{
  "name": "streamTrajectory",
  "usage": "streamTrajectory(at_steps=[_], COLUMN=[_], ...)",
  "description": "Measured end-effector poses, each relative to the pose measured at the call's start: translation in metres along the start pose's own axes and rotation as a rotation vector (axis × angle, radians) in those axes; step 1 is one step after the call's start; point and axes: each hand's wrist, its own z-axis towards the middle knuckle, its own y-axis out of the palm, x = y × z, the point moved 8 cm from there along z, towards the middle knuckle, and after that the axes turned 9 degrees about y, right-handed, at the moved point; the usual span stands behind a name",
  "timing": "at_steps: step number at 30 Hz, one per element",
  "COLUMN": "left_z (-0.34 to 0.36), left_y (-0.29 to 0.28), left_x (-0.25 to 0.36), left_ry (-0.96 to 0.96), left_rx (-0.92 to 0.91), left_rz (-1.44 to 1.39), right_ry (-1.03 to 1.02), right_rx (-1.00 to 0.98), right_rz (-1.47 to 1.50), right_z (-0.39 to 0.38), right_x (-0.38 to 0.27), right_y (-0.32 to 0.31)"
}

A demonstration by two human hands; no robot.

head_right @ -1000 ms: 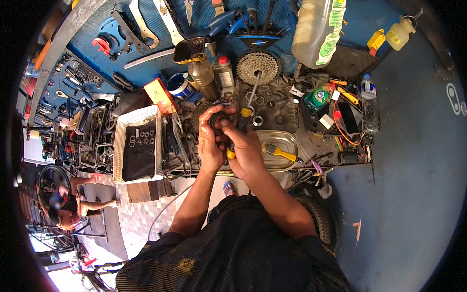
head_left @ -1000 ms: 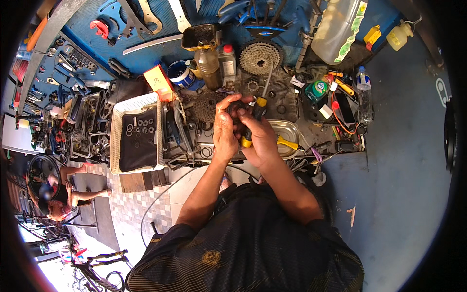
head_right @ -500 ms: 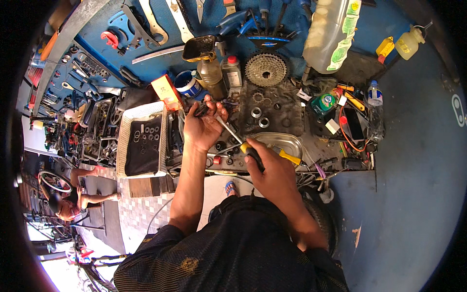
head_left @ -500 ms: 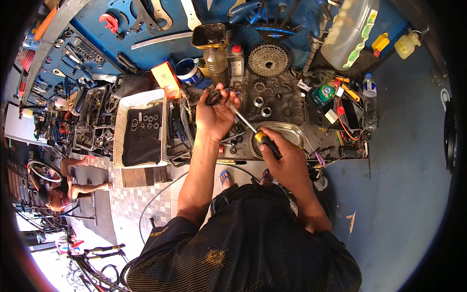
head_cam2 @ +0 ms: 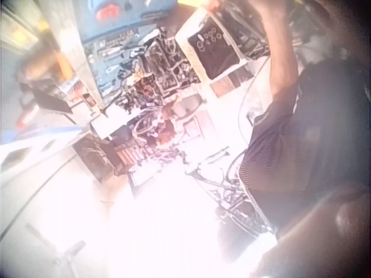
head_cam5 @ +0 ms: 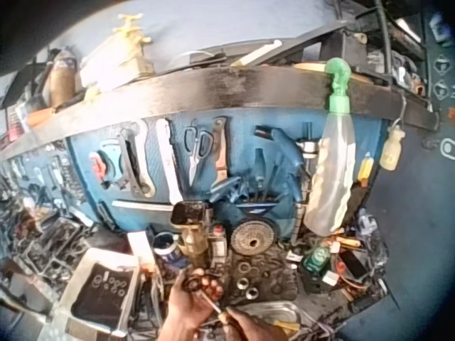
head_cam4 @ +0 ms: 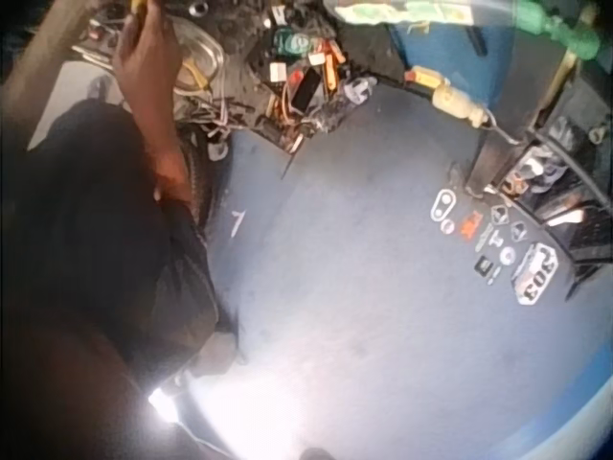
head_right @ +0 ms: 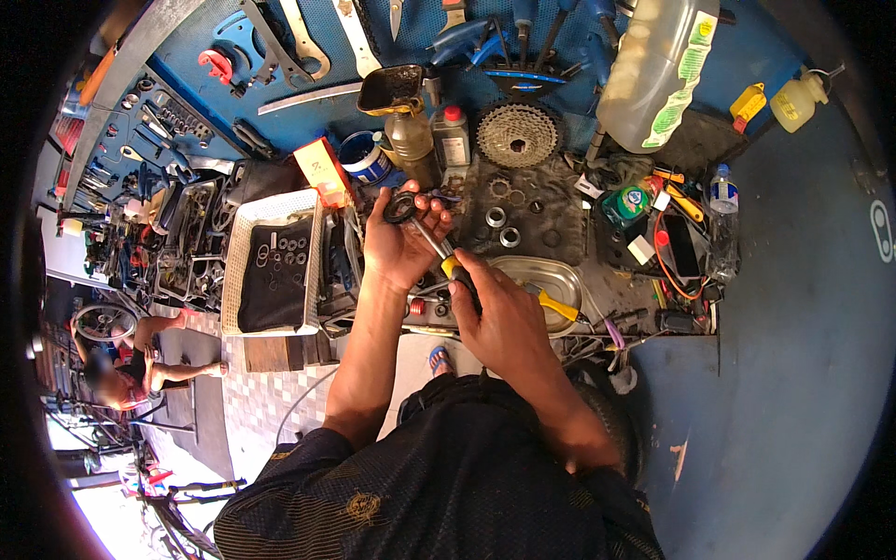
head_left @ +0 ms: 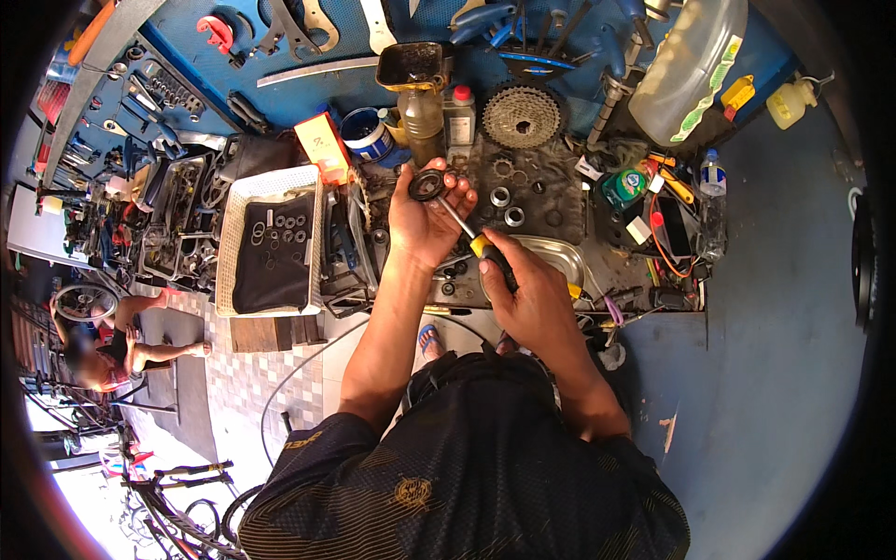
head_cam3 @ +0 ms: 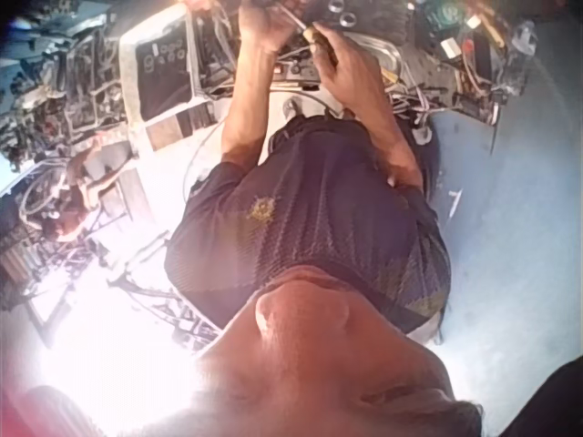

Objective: The person cleans a metal tray with a brush, then uses a screwdriver to pry and remove a small black ring from a bicycle part. The ring is inspected by hand and placed back on the workbench.

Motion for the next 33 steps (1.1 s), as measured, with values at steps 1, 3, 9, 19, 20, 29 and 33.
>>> streamTrajectory(at_steps=[1, 3, 9, 19, 20, 29, 33], left_z=[0.0, 0.0, 0.0, 0.003, 0.003, -0.008, -0.007], left_y=[0.0, 0.001, 0.005, 0.034, 0.037, 0.045, 0.048], left_x=[0.0, 0.001, 0.0, 0.011, 0.013, 0.002, 0.009], left_ry=[0.001, 0.005, -0.023, 0.053, 0.042, 0.055, 0.103], left_rx=[-0.009, -0.017, 0.009, -0.149, -0.157, -0.121, -0.16], left_rz=[0.0, 0.001, 0.008, -0.05, -0.039, 0.122, 0.027], right_ry=[-0.002, -0.005, 0.001, 0.005, -0.044, 0.055, -0.038], right_rx=[0.0, 0.004, 0.034, 0.105, 0.145, 0.139, 0.15], right_rz=[0.001, 0.004, -0.03, -0.075, -0.073, -0.05, -0.086], right_z=[0.001, 0.001, 0.001, -0.009, -0.009, -0.004, 0.001], right_x=[0.0, 0.0, 0.004, -0.002, -0.006, -0.001, -0.009], right_y=[0.001, 0.002, 0.004, 0.028, 0.025, 0.024, 0.015])
